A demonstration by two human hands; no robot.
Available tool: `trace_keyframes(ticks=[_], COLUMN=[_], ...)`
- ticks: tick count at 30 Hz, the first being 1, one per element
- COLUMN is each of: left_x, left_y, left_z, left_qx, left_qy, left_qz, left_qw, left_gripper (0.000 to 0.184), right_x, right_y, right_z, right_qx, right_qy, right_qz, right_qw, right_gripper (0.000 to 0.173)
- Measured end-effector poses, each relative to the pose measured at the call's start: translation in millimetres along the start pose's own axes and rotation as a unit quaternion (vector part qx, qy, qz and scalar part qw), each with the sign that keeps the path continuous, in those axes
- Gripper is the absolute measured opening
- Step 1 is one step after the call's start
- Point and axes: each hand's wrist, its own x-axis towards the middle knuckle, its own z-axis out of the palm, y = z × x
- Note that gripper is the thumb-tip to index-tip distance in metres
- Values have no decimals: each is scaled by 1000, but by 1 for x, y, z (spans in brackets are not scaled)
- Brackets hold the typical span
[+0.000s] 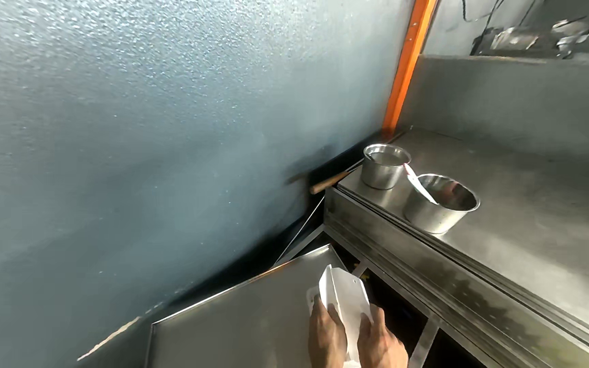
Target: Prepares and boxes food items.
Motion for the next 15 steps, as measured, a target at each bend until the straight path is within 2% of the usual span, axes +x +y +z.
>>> trace_keyframes(ticks=[2, 4, 6, 8, 10, 12, 13, 15], left_x=[3, 3, 0, -5, -14, -8, 2, 39], left_y=[-2, -3, 1, 3, 1, -13, -25, -57], left_z=[0, 0, -2, -10, -32, -66, -88, -136], left_qx=[-4, -9, -13, -14, -21, -16, 4, 86], left_qy=[-9, -17, -17, -7, 28, 76, 73, 3], left_qz=[6, 21, 16, 5, 17, 52, 72, 102], left_qw=[1000, 1000, 1000, 1000, 999, 996, 995, 991], left_gripper=[46, 46, 46, 48, 50, 49, 48, 47], right_x=[-5, -11, -10, -3, 5, 6, 4, 0], right_y=[-2, -8, -9, -1, 6, 12, 15, 24], right_z=[-10, -12, -1, 10, 14, 6, -3, -25], right_qx=[14, 21, 6, -16, -31, 3, 34, 99], right_qy=[69, 91, 67, -10, -48, -2, 19, 31], right_qz=[-38, -64, -64, -15, 13, -2, -3, 22], right_qw=[997, 994, 996, 1000, 998, 1000, 999, 994], right_gripper=[29, 27, 27, 31, 34, 34, 34, 35])
